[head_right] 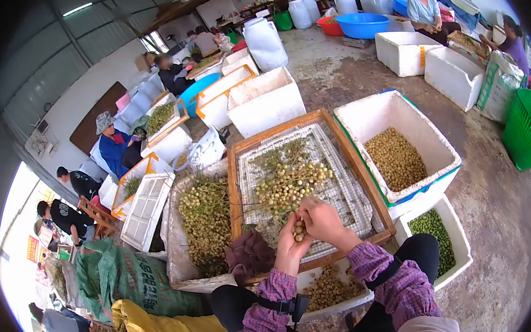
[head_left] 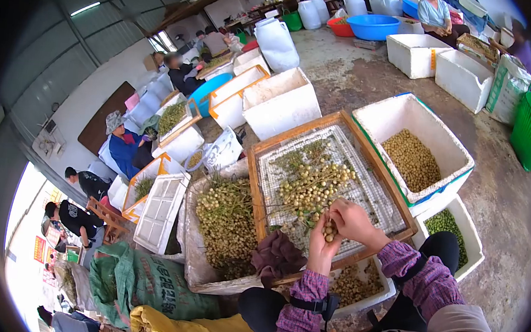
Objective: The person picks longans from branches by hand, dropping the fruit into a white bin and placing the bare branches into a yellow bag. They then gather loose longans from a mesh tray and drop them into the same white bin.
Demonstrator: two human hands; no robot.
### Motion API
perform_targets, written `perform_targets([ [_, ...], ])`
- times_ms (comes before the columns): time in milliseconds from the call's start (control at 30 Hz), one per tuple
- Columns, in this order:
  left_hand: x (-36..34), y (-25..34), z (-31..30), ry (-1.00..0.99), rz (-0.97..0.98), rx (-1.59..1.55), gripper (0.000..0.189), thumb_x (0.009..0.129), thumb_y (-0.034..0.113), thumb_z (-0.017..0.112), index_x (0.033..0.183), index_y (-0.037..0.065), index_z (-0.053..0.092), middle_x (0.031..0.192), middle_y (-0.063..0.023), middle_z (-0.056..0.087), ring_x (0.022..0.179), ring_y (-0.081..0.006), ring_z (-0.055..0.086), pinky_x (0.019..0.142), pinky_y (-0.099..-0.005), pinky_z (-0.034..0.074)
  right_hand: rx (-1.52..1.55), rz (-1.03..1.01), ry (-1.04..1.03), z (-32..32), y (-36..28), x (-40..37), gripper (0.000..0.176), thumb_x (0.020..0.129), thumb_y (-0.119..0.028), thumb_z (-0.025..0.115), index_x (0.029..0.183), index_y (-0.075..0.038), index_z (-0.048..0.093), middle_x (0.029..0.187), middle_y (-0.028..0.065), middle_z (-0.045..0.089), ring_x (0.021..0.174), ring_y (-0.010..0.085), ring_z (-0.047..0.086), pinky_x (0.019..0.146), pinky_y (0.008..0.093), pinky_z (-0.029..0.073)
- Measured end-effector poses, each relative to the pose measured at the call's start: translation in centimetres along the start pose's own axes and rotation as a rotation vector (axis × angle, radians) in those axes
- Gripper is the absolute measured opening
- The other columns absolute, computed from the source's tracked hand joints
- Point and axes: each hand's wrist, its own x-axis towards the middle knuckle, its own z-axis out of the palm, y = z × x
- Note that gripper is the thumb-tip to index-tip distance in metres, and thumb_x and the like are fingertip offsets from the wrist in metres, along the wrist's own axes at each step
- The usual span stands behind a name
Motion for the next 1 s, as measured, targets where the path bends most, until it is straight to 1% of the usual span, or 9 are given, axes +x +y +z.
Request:
perform_targets([
  [233, -0.1, 1.6, 4.4, 0.096, 0.044, 0.087, 0.014, 0.096, 0.015, 0.053, 0.094, 0.003, 0.060, 0.091, -0.0090, 0.063, 0.083, -0.0195, 0.061, 0.077, -0.0357, 0.053, -0.317, 0.521, -0.110, -1.3, 3.7, -0.7, 0.036, 0.078, -0.020, 0.065, 0.110, -0.006, 0.057, 0.086, 0.0159, 0.065, 0.083, 0.0364, 0.063, 0.070, 0.0452, 0.050],
  [400, 6.0, -3.7, 15.3, -0.011, 0.046, 0.399, 0.023, 0.099, 0.024, 0.048, 0.093, 0.005, 0.058, 0.084, -0.0079, 0.061, 0.078, -0.0199, 0.058, 0.085, -0.0385, 0.050, -0.074, 0.692, 0.012, -3.3, 4.5, -0.8, 0.045, 0.080, -0.027, 0.067, 0.116, -0.004, 0.055, 0.090, 0.0195, 0.067, 0.090, 0.0369, 0.064, 0.079, 0.0441, 0.050],
  [433, 6.9, -6.0, 18.5, -0.080, 0.018, 0.533, 0.037, 0.097, 0.041, 0.048, 0.099, 0.005, 0.057, 0.092, -0.0095, 0.060, 0.089, -0.0237, 0.058, 0.101, -0.0450, 0.040, -0.054, 0.686, 0.021, -3.8, 4.9, -0.8, 0.045, 0.080, -0.028, 0.066, 0.116, -0.004, 0.055, 0.093, 0.0211, 0.066, 0.092, 0.0376, 0.063, 0.080, 0.0449, 0.049],
  [500, 11.9, -8.3, 21.2, -0.197, -0.171, 0.789, 0.089, 0.088, 0.066, 0.045, 0.146, 0.003, 0.022, 0.144, -0.0287, 0.029, 0.136, -0.0396, 0.029, 0.115, -0.0520, 0.015, -0.016, 0.672, 0.034, -4.6, 5.7, -1.3, 0.046, 0.081, -0.029, 0.064, 0.117, -0.003, 0.053, 0.101, 0.0244, 0.065, 0.097, 0.0388, 0.062, 0.084, 0.0466, 0.048],
  [600, 13.4, -9.7, 22.3, -0.070, -0.099, 0.927, 0.113, 0.078, 0.079, 0.044, 0.150, 0.004, -0.001, 0.151, -0.0301, 0.009, 0.142, -0.0418, 0.011, 0.115, -0.0510, 0.001, 0.033, 0.691, 0.143, -6.1, 6.7, -1.6, 0.043, 0.082, -0.027, 0.063, 0.116, -0.003, 0.053, 0.101, 0.0251, 0.064, 0.097, 0.0398, 0.062, 0.084, 0.0458, 0.048],
  [667, 10.3, -6.8, 20.6, -0.087, 0.211, 1.302, 0.096, 0.090, 0.067, 0.039, 0.149, 0.001, 0.001, 0.150, -0.0326, 0.007, 0.142, -0.0409, 0.014, 0.115, -0.0482, 0.014, 0.073, 0.662, 0.217, -6.4, 7.2, -2.0, 0.039, 0.083, -0.025, 0.062, 0.115, -0.002, 0.054, 0.098, 0.0239, 0.065, 0.094, 0.0390, 0.062, 0.082, 0.0447, 0.048],
  [800, 3.9, 6.3, 10.8, -0.085, 0.522, 2.306, 0.048, 0.087, 0.036, 0.065, 0.115, -0.001, 0.057, 0.115, -0.0217, 0.060, 0.104, -0.0299, 0.061, 0.088, -0.0406, 0.049, 0.197, 0.595, 0.146, -6.8, 5.4, -2.0, 0.035, 0.084, -0.020, 0.063, 0.111, -0.001, 0.056, 0.087, 0.0211, 0.067, 0.085, 0.0368, 0.063, 0.077, 0.0439, 0.049],
  [867, -3.7, 8.7, 9.0, 0.278, 0.317, 2.876, 0.052, 0.077, 0.035, 0.073, 0.113, 0.001, 0.054, 0.117, -0.0185, 0.055, 0.104, -0.0355, 0.057, 0.083, -0.0445, 0.048, 0.261, 0.572, 0.115, -6.1, 4.7, -1.6, 0.034, 0.083, -0.018, 0.063, 0.111, -0.001, 0.055, 0.087, 0.0214, 0.066, 0.084, 0.0367, 0.064, 0.076, 0.0439, 0.049],
  [1000, -7.3, 14.3, -0.3, 0.482, 0.110, 2.923, 0.039, 0.068, 0.028, 0.078, 0.091, -0.001, 0.062, 0.103, -0.0182, 0.061, 0.096, -0.0338, 0.062, 0.080, -0.0439, 0.049, 0.283, 0.511, 0.048, -3.3, 3.1, -0.8, 0.032, 0.084, -0.016, 0.063, 0.110, 0.000, 0.055, 0.087, 0.0225, 0.066, 0.082, 0.0366, 0.065, 0.075, 0.0427, 0.050],
])
